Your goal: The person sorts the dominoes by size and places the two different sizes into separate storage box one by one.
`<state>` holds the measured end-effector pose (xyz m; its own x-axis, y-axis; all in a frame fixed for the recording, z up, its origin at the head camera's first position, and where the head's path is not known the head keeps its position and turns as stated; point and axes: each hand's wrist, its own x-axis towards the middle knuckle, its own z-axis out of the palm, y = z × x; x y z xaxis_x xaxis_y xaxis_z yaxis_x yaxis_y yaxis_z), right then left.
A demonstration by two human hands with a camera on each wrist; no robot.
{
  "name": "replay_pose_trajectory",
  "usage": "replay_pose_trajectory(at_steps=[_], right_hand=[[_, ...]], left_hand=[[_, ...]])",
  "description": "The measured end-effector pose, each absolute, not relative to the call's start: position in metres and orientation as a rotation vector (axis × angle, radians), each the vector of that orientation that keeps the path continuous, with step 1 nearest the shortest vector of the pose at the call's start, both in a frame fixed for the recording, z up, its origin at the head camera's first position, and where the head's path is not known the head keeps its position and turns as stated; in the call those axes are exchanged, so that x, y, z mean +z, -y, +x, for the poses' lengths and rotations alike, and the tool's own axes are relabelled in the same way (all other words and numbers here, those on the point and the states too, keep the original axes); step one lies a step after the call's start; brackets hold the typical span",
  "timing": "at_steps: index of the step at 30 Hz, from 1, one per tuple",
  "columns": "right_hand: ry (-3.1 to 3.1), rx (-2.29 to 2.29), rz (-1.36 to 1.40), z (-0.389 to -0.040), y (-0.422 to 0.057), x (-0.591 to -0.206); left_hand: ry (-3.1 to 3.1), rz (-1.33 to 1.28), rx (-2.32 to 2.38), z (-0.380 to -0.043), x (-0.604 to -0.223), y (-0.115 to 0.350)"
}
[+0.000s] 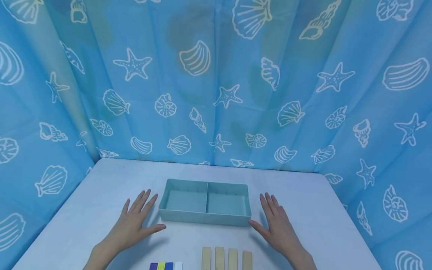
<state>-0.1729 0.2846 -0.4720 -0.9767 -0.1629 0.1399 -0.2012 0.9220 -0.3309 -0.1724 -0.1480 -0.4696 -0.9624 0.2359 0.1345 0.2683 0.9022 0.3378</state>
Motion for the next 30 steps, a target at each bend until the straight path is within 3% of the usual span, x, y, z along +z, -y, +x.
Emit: replay_pose_trajectory(at_steps=[16,30], right_hand=[[2.988,0.659,0.226,-0.148,-0.286,-0.466],[3.137,0.791,0.083,-0.114,-0.283,-0.471]], left_hand=[[2.740,-0.166,-1.326,-0.186,-0.464,0.144],[2.528,-0.066,-1.476,-0.201,-0.479,0.140]])
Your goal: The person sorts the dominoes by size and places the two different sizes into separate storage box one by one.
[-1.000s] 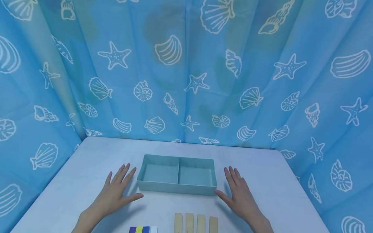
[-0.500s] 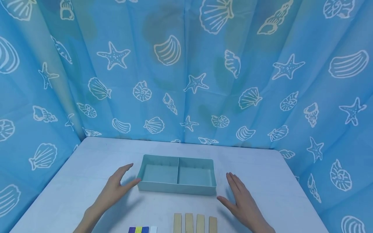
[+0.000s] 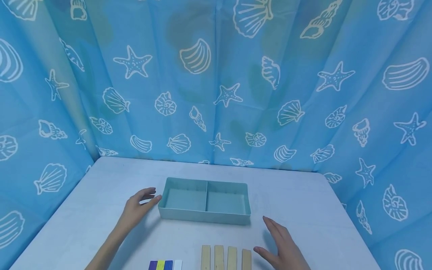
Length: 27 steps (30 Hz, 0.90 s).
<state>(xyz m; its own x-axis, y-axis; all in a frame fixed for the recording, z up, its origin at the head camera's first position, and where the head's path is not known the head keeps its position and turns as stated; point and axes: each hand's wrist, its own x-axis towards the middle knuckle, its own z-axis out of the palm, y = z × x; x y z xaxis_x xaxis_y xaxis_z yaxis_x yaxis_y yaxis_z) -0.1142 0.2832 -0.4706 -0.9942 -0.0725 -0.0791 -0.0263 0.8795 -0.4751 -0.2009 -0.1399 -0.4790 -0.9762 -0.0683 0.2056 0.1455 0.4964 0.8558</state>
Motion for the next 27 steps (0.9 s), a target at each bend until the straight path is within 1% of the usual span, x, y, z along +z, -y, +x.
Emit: replay_pose_trajectory(at_steps=[8,10,15,17,23,27], right_hand=[[-2.929,-0.808,-0.101,-0.101,-0.276,-0.477],[-2.902,-0.829,-0.112,-0.097,-0.274,-0.479],[-2.893,-0.845,-0.318,-0.092,-0.277,-0.487],[-2.864,-0.830,-0.360,-0.092,-0.278,-0.491],[-2.741,-0.790,-0.244,-0.093,-0.275,-0.495],[-2.785,-0.773,-0.308,-0.091,-0.274,-0.501]], left_hand=[[2.511,0.139,-1.551,-0.214,-0.481,0.132],[2.499,0.148,-1.592,-0.217,-0.481,0.131],[2.457,0.155,-1.705,-0.221,-0.479,0.127],[2.455,0.161,-1.729,-0.222,-0.478,0.125],[2.476,0.178,-1.747,-0.226,-0.477,0.124],[2.477,0.193,-1.745,-0.228,-0.476,0.123]])
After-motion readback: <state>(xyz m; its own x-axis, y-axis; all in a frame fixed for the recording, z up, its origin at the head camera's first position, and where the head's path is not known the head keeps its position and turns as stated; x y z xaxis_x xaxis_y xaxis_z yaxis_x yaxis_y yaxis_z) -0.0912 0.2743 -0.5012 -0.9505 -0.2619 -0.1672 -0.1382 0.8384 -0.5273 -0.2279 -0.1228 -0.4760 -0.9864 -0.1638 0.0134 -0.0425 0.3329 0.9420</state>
